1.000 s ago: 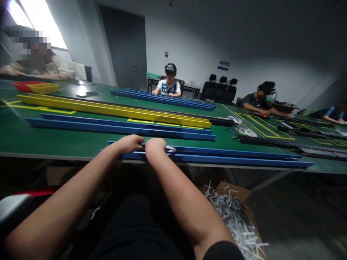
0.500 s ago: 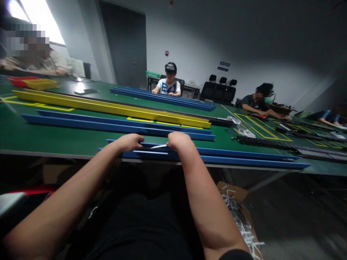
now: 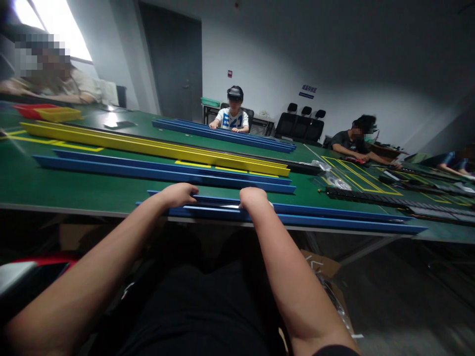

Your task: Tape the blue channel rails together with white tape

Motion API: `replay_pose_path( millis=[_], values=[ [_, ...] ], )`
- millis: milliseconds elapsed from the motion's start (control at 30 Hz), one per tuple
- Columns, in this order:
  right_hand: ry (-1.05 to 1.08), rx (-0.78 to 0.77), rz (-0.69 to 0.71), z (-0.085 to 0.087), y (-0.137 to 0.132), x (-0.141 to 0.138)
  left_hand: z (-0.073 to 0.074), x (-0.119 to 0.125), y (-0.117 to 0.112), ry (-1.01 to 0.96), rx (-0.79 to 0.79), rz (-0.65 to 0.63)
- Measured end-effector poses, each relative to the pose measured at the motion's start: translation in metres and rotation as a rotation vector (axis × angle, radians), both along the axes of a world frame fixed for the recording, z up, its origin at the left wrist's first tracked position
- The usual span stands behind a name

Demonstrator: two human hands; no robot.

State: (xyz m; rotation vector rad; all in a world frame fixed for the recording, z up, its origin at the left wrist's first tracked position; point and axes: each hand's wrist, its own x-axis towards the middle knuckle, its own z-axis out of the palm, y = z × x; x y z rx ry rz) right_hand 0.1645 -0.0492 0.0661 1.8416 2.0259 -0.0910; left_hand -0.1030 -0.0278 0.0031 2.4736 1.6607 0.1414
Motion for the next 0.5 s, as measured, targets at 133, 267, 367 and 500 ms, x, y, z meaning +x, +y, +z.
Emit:
replay_pose_path(
  millis=[133, 267, 367, 500],
  values=[
    [-0.008, 0.009, -0.032, -0.0055, 0.0057, 0.0003, 0.0001, 0.0, -0.0002, -0.004, -0.001, 0.004],
    [-0.035, -0.013, -0.019, -0.0071, 0.006, -0.0028, -0.0008, -0.0003, 0.0, -0.013, 0.001, -0.003],
    [-0.042, -0.005, -0.012, -0.0072, 0.004, -0.0054, -0.0013, -0.0007, 0.0006, -0.02, 0.004, 0.006],
    [-0.041, 0.003, -0.021, -0.0075, 0.0022, -0.0078, -0.0013, -0.0009, 0.0008, -0.033, 0.012, -0.006]
  ],
)
